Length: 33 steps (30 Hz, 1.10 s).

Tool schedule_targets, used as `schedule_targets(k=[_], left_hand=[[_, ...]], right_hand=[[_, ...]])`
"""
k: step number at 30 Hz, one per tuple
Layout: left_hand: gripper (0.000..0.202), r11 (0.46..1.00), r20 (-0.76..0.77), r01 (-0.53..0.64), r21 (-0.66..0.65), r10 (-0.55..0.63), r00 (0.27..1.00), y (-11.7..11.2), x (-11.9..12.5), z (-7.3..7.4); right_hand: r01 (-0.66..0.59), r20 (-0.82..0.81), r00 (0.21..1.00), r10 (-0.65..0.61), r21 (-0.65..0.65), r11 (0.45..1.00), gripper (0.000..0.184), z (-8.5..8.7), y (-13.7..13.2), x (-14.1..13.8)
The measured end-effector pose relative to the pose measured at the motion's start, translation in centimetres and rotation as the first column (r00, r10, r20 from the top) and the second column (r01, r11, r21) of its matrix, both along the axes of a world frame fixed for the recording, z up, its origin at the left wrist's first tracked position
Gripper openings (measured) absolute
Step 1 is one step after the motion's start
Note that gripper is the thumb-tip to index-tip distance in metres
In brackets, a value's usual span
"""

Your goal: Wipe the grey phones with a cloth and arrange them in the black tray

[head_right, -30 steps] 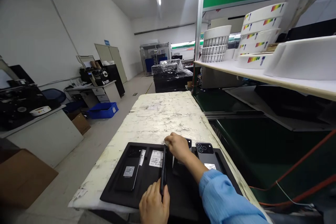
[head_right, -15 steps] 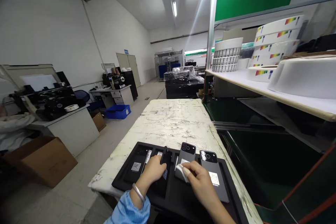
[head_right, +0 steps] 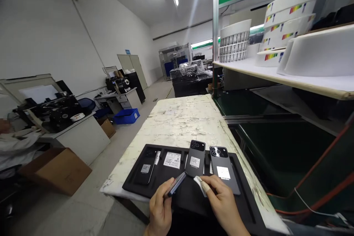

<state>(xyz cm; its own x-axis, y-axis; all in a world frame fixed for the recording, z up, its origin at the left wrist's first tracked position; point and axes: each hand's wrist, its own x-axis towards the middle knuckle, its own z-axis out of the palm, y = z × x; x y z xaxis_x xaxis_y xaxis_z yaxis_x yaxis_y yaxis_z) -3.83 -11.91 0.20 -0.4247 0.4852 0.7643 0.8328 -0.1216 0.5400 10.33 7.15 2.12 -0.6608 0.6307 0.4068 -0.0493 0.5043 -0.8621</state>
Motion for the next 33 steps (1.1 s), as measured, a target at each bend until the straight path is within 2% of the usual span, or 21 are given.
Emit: schedule_targets(k=[2,4,8,10,12,14,15,17,19,20,26,33], left_hand=[[0.048,0.999,-0.093,0.035,-0.008,-0.035,0.995,0.2,0.0,0.5],[0.050,1.000,-0.120,0.025,-0.018,-0.027,0.992,0.3,-0.2,0.7],[0.053,0.998,-0.117,0.057,-0.005,-0.057,0.991,0.2,-0.2,0.1],[0.045,0.994,0.000,0.108,0.018,-0.108,0.994,0.1,-0.2,-0.3],[0.030,0.991,0.263,0.111,0.069,-0.125,0.957,0.2,-0.6,-0.2],[0.022,0.993,0.497,0.038,0.114,-0.090,0.863,0.4,-1.4,0.6],[0.025,0.986,0.622,0.005,0.167,-0.109,0.775,0.6,-1.9,1.2],[0.033,0.949,0.821,-0.034,0.314,-0.253,0.513,0.9,-3.0,2.6],[0.036,0.898,0.888,-0.062,0.436,-0.418,0.190,0.9,-3.8,3.7],[0.035,0.885,0.886,-0.067,0.461,-0.455,0.083,0.8,-4.0,4.1],[0.036,0.886,0.881,0.010,0.464,-0.460,-0.110,0.2,-2.7,4.0],[0.041,0.846,0.846,0.086,0.526,-0.510,-0.157,0.4,-1.5,4.8]], right_hand=[[-0.001,0.004,1.000,0.001,0.007,1.000,0.028,0.2,-0.3,0.1],[0.001,0.013,1.000,-0.001,0.007,1.000,0.027,0.3,-0.5,0.2],[-0.007,0.042,0.999,0.008,-0.016,1.000,0.026,0.4,-0.6,0.2],[-0.012,0.047,0.999,0.013,-0.026,1.000,0.027,0.4,-0.6,0.2],[-0.014,0.049,0.999,0.015,-0.025,1.000,0.027,0.4,-0.6,0.1],[-0.016,0.053,0.998,0.017,-0.018,1.000,0.027,0.4,-0.6,0.0],[-0.017,0.054,0.998,0.017,-0.012,1.000,0.027,0.4,-0.6,0.0],[-0.017,0.048,0.999,0.016,0.000,1.000,0.028,0.5,-0.6,0.1],[-0.013,0.036,0.999,0.013,0.012,1.000,0.028,0.6,-0.6,0.1],[-0.010,0.029,1.000,0.010,0.017,1.000,0.028,0.6,-0.6,0.2],[-0.018,0.033,0.999,0.017,0.043,0.999,0.029,0.2,-0.4,0.2],[-0.014,0.047,0.999,0.012,0.045,0.999,0.030,0.0,-0.5,0.2]])
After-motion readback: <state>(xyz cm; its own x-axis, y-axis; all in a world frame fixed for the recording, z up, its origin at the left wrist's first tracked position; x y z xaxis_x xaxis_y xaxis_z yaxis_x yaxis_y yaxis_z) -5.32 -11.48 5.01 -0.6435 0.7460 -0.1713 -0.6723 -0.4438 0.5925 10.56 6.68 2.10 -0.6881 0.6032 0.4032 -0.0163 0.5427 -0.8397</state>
